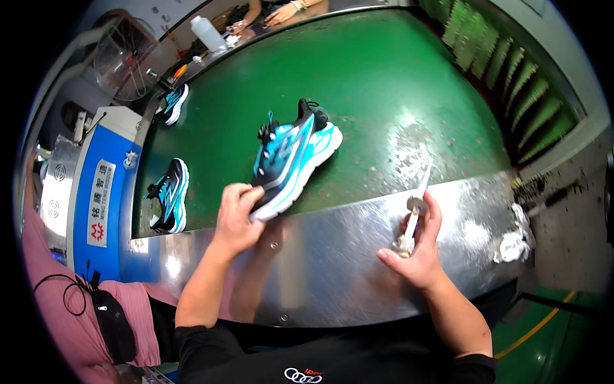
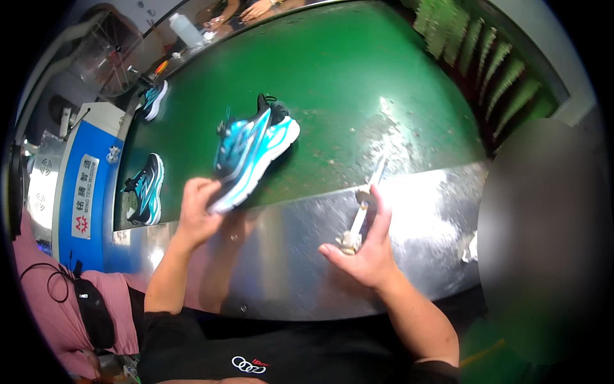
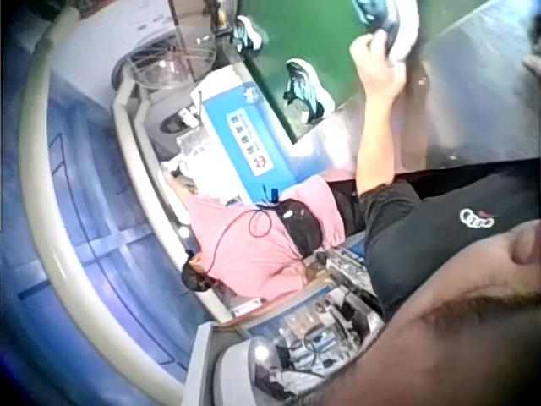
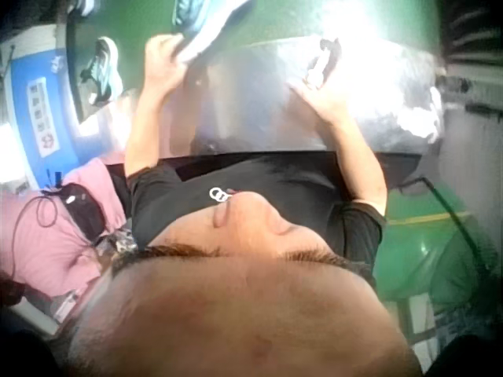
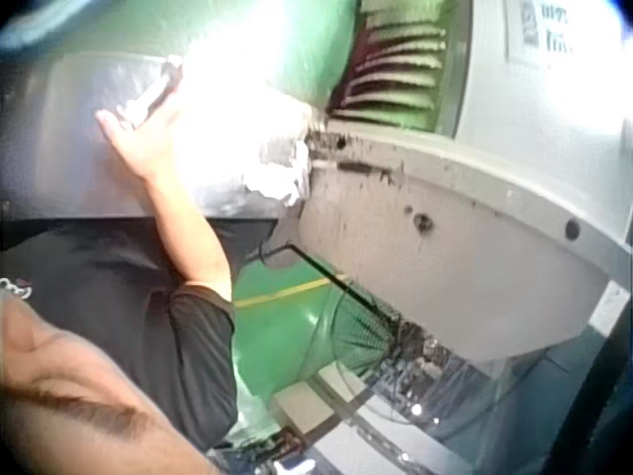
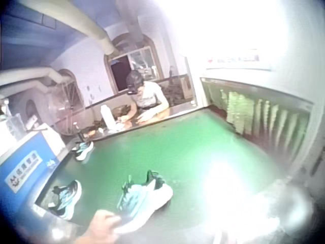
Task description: The person fills a syringe with a white liquid from a large plastic bottle by drawing the plunger back, then wipes the tip of the syringe with a cloth and places a cap on the needle. They then set the syringe on the workstation and later pick up a shoe to inspect the sole.
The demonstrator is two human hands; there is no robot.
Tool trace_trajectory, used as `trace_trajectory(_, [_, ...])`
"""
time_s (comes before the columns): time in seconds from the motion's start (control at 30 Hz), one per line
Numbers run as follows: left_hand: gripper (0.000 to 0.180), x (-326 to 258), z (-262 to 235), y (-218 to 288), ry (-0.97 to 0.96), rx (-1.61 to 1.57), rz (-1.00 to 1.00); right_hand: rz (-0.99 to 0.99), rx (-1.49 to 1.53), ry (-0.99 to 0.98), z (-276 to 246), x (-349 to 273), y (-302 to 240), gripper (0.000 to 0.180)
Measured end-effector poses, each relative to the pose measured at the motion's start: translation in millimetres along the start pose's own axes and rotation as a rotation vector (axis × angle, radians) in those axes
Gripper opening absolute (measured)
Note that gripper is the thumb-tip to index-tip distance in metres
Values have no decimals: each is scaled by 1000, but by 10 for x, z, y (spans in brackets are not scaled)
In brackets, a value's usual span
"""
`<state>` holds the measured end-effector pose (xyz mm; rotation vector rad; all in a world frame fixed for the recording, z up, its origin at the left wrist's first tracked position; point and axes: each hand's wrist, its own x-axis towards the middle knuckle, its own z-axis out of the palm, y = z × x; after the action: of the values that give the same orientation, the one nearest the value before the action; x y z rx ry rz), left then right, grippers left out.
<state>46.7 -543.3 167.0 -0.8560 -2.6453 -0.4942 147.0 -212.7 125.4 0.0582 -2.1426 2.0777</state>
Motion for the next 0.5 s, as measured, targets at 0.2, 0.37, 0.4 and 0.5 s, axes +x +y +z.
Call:
trace_trajectory(0.2, [65, 248, -119, 328, -180, -301, -274, -91, -20, 23, -347, -300, -173, 111])
trace_trajectory(0.37, [90, 925, 284, 243, -94, -370, -413, -107, -181, 66, -566, -568, -38, 104])
trace_trajectory(0.4, [89, 978, 375, 321, -54, -299, -416, -114, -227, 63, -578, -594, -13, 104])
trace_trajectory(0.5, [83, 1015, 286, 500, -89, -291, -449, -102, -262, 36, -551, -591, -55, 103])
